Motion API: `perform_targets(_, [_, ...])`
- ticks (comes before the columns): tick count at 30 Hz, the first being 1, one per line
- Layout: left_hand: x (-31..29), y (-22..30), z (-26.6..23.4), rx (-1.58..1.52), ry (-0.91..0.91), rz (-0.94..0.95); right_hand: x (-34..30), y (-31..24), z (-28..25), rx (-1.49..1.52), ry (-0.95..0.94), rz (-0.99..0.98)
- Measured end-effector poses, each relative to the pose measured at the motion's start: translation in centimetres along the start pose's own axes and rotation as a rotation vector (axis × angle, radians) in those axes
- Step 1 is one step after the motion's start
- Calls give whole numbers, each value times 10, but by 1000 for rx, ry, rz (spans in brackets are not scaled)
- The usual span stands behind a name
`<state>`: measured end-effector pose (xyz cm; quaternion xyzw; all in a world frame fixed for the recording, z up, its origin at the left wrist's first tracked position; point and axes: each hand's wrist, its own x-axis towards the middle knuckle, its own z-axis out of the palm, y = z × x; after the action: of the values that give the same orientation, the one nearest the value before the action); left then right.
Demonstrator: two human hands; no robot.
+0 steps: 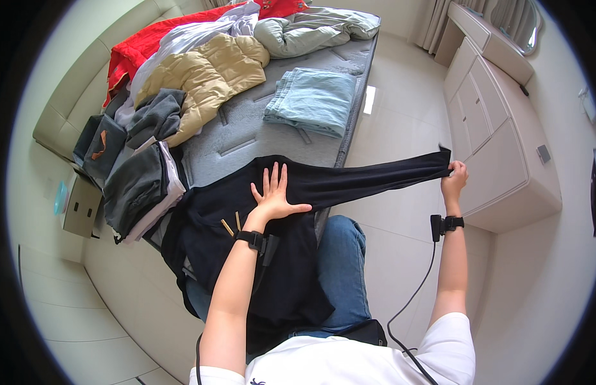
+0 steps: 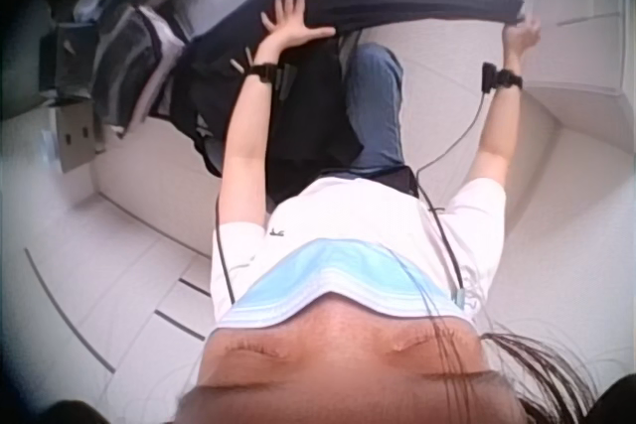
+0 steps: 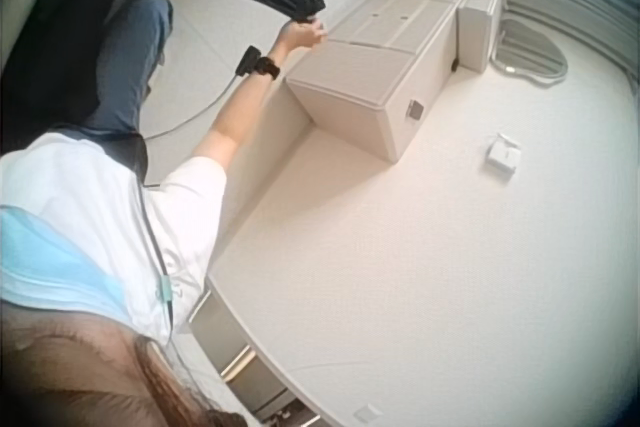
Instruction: The recorder is folding several different items of clothing including a sweater, a shirt, and a vest on a bed.
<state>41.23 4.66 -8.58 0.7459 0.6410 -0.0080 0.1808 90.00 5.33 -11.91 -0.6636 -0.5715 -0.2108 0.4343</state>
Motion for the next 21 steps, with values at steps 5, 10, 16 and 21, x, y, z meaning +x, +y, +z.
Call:
perform_targets(5, [-3,-8,0,1,-2,-25,-16,-18,21,937,-370,1034])
perform_targets(10, [-1,2,0,-6,6,5,-21,5,24,1585,-221,1217])
perform_targets(16, [-4,-7,0,0,10,-21,1,17,7,1769,35,1270])
perform_targets(21, [1,4,0,-10,4,9,-6,59,12,1326,161,1137])
